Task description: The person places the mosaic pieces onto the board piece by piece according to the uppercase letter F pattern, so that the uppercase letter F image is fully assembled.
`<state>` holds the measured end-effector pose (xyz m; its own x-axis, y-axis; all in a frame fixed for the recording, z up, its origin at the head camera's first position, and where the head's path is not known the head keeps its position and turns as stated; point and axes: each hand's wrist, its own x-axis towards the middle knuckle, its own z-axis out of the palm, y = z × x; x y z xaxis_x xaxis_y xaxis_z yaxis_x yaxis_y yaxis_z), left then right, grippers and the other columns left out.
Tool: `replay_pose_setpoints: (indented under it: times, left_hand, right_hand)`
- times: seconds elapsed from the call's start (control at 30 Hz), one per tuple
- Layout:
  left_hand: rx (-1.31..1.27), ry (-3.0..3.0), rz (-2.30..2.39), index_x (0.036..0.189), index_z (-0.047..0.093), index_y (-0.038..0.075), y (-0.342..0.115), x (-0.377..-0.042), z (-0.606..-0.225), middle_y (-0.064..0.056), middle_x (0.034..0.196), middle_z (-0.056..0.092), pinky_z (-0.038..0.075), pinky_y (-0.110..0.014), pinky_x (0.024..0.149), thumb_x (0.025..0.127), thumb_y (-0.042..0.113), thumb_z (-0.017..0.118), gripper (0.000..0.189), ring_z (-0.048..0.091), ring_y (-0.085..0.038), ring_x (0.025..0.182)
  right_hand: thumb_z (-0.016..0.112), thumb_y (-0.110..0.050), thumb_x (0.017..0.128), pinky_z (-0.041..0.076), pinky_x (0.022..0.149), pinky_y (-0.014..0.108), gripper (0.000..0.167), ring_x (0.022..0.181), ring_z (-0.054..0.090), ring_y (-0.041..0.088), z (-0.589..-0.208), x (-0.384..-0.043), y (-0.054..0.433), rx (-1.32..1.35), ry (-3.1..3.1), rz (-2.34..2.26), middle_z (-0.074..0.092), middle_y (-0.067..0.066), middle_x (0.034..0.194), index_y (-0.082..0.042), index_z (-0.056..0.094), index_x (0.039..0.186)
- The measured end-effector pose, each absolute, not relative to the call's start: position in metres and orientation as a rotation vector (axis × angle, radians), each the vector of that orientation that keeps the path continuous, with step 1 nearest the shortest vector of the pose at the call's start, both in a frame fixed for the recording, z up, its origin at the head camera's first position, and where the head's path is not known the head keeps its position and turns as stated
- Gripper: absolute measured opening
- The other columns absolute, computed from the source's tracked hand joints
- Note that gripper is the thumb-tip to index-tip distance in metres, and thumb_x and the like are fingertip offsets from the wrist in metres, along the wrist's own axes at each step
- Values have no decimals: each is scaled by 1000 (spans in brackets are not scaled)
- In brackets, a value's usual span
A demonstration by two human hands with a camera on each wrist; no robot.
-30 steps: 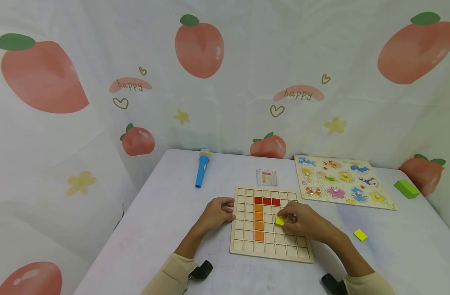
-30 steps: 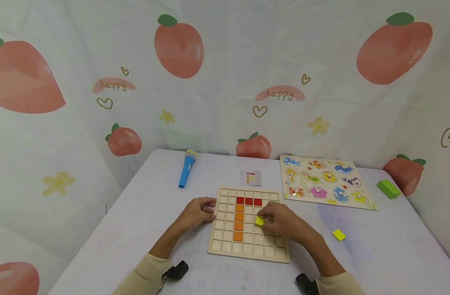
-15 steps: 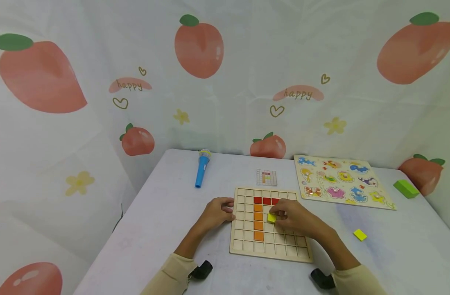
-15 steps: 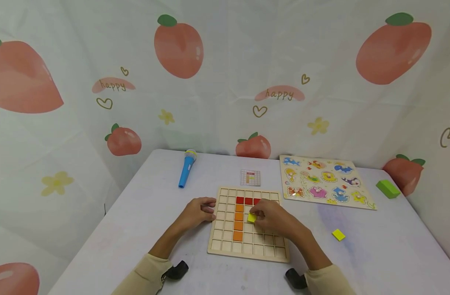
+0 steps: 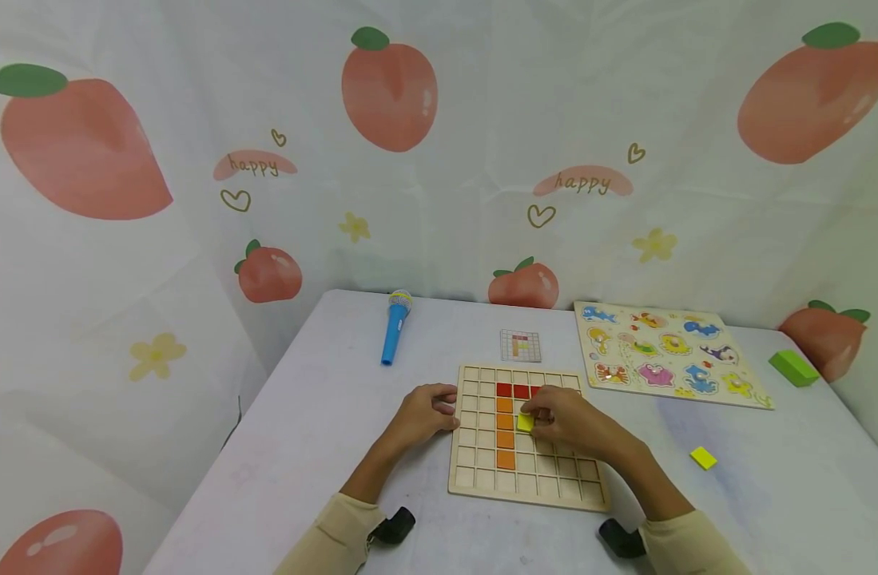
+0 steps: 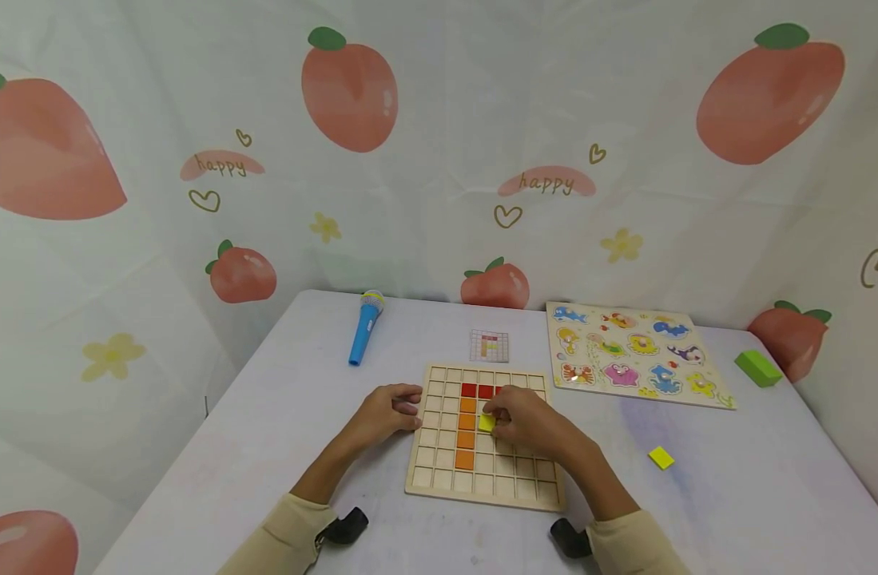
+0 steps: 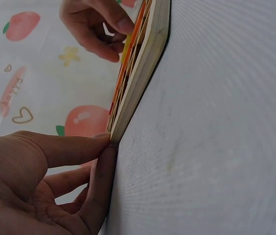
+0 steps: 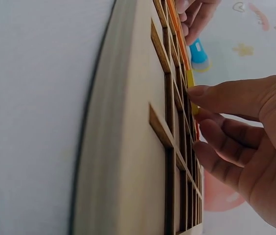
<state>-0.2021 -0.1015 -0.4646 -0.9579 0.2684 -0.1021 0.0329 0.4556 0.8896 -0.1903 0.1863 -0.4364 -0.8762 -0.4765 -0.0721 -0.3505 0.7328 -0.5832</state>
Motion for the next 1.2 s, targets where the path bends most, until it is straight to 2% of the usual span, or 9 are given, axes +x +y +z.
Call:
replay_pose_setpoints:
  times: [0.43, 0.77, 1.2]
  left_hand:
    - [260, 2474, 1508, 140, 64, -4, -103, -203, -465, -13, 128, 72, 61, -34, 87, 85, 1, 81, 58, 72, -23, 109]
    - [272, 2486, 1508, 139, 65, -5, -103, -202, -463, -14, 127, 73, 60, -35, 87, 85, 1, 81, 57, 72, -24, 108]
    - [296, 2492, 1517, 138, 65, -6, -102, -201, -462, -15, 125, 73, 61, -36, 87, 84, 0, 81, 57, 72, -25, 107]
  right_hand:
    - [83, -11, 91, 56, 85, 31, 28, 95, 61, 14, -437, -191, 186, -714, 2709, -865, 71, -3, 108, -5, 77, 118]
    - [80, -12, 94, 56, 86, 30, 25, 97, 62, 16, -437, -187, 197, -730, 2692, -971, 72, -4, 108, -7, 77, 118]
    - [81, -18, 94, 54, 77, 26, 29, 93, 63, 11, -436, -177, 230, -633, 2774, -988, 72, -4, 104, -6, 77, 120]
